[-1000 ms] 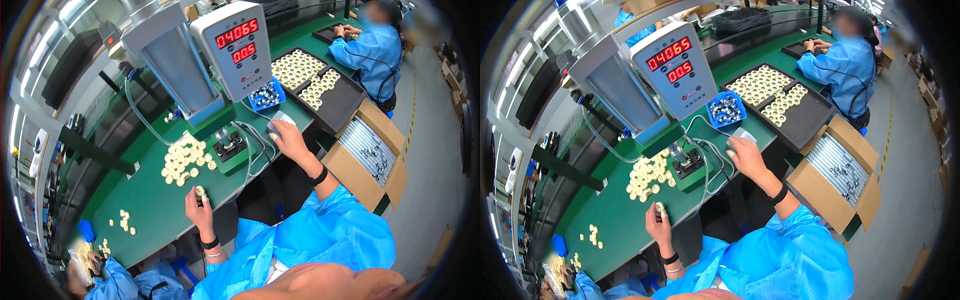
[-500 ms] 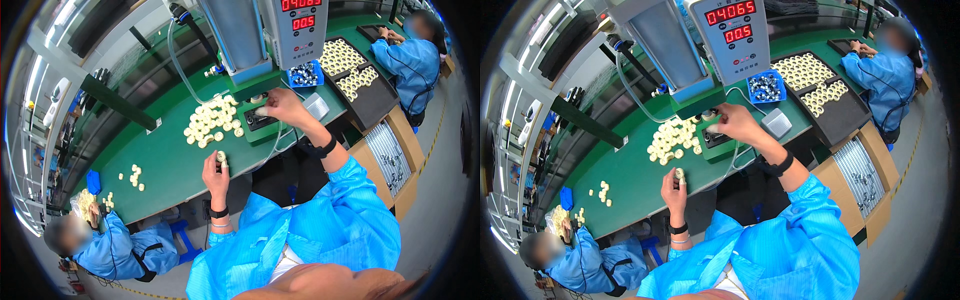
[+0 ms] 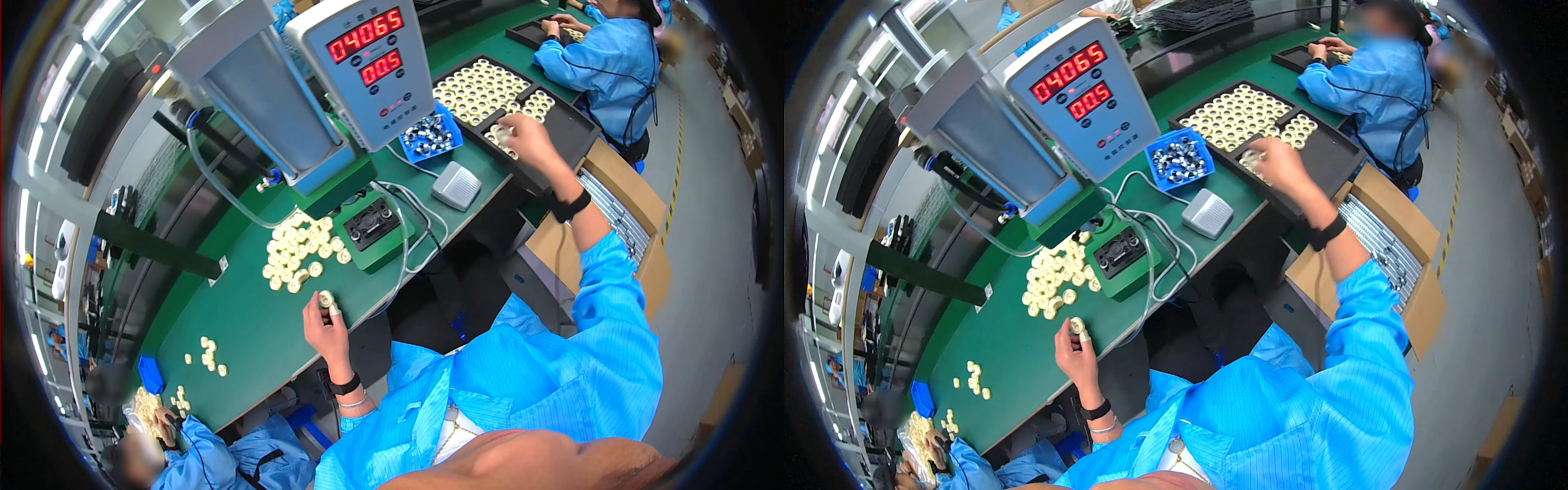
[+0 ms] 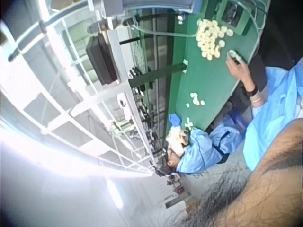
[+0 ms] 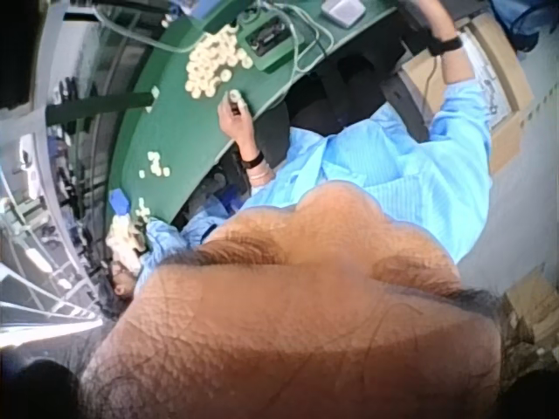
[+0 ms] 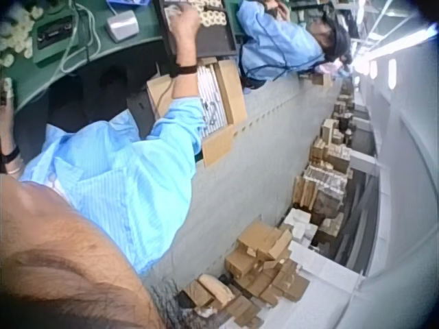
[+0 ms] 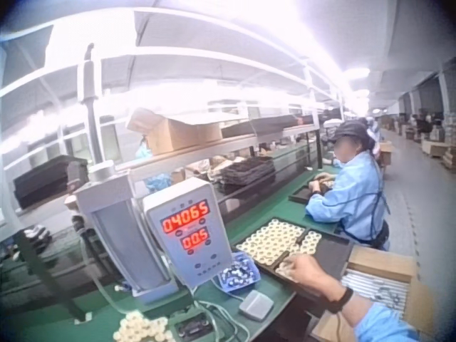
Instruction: Assembling small circular plastic and foam rings using an assembly machine and trays on a factory workbench.
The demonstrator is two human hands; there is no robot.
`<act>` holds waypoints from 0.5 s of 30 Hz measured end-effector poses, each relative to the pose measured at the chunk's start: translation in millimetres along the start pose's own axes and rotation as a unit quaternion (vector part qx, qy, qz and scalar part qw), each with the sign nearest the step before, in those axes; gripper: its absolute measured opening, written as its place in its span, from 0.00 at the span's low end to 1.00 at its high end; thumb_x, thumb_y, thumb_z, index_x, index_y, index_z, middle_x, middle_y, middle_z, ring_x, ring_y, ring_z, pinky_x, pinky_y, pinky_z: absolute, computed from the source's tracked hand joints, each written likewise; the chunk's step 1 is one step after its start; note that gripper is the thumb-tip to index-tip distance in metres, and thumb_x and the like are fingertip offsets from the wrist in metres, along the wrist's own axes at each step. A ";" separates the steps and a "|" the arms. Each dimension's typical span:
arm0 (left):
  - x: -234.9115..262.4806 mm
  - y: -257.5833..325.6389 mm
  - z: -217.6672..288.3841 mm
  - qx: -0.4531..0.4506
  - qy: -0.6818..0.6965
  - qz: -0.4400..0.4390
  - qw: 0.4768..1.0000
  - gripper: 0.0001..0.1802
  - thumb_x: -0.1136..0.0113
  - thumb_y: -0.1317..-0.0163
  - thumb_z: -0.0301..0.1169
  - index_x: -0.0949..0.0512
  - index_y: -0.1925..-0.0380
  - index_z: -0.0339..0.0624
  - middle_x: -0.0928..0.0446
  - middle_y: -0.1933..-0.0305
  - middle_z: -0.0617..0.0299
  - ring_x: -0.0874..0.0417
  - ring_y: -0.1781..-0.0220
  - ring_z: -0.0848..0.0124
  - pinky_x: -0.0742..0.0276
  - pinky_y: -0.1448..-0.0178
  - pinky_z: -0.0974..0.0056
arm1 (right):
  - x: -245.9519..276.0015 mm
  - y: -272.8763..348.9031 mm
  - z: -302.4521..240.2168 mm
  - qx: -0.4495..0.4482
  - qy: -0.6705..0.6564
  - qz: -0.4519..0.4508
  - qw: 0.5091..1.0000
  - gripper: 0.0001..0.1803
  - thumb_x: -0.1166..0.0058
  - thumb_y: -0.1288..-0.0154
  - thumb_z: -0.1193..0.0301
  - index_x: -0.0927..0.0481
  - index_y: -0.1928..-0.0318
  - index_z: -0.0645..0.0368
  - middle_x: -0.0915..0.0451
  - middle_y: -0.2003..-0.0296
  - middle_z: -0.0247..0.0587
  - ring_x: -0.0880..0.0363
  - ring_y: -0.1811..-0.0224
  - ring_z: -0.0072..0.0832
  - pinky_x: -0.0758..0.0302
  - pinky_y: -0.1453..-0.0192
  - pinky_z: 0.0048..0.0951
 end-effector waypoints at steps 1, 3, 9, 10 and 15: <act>-0.7 -0.5 0.3 0.001 -0.011 0.002 1.000 0.24 0.38 0.47 0.19 0.23 0.46 0.36 0.22 0.57 0.55 0.22 0.72 0.69 0.25 0.69 0.66 | 8.4 -13.3 26.3 -0.026 0.083 -0.022 0.996 0.20 0.41 0.49 0.75 0.17 0.52 0.63 0.16 0.59 0.51 0.17 0.58 0.39 0.22 0.52 0.37; -3.8 -2.3 -2.0 0.009 -0.023 0.000 1.000 0.24 0.38 0.47 0.19 0.23 0.46 0.37 0.22 0.56 0.55 0.22 0.72 0.68 0.25 0.69 0.66 | 10.4 -26.2 86.7 -0.030 0.157 -0.012 0.987 0.20 0.42 0.52 0.77 0.17 0.54 0.64 0.16 0.59 0.54 0.17 0.54 0.46 0.23 0.48 0.40; -4.2 -3.7 -0.6 0.035 -0.025 -0.008 0.999 0.23 0.37 0.46 0.20 0.23 0.47 0.37 0.22 0.57 0.57 0.22 0.72 0.70 0.25 0.68 0.66 | 2.4 -19.1 105.8 -0.067 0.150 -0.020 0.986 0.17 0.44 0.51 0.79 0.16 0.58 0.63 0.18 0.58 0.58 0.19 0.50 0.49 0.25 0.45 0.43; -4.0 -3.2 -1.7 0.043 -0.025 -0.017 0.999 0.23 0.37 0.46 0.21 0.23 0.47 0.37 0.22 0.58 0.57 0.22 0.71 0.70 0.25 0.68 0.67 | 3.3 -15.6 101.1 -0.053 0.146 -0.007 0.988 0.16 0.45 0.51 0.80 0.16 0.58 0.63 0.18 0.59 0.58 0.19 0.51 0.50 0.25 0.45 0.44; -8.9 -13.2 10.8 0.081 0.090 -0.022 0.992 0.22 0.35 0.45 0.21 0.22 0.48 0.36 0.23 0.59 0.60 0.22 0.69 0.73 0.23 0.65 0.68 | -2.7 -13.4 104.5 -0.003 0.125 0.036 0.992 0.13 0.46 0.51 0.79 0.16 0.62 0.63 0.18 0.62 0.59 0.19 0.54 0.52 0.25 0.48 0.45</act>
Point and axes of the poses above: each hand's wrist, its own y-axis away from the middle knuckle, its own x-axis out of the back of the hand, z = x × y, the point moved 6 cm from there along -y, towards the middle knuckle
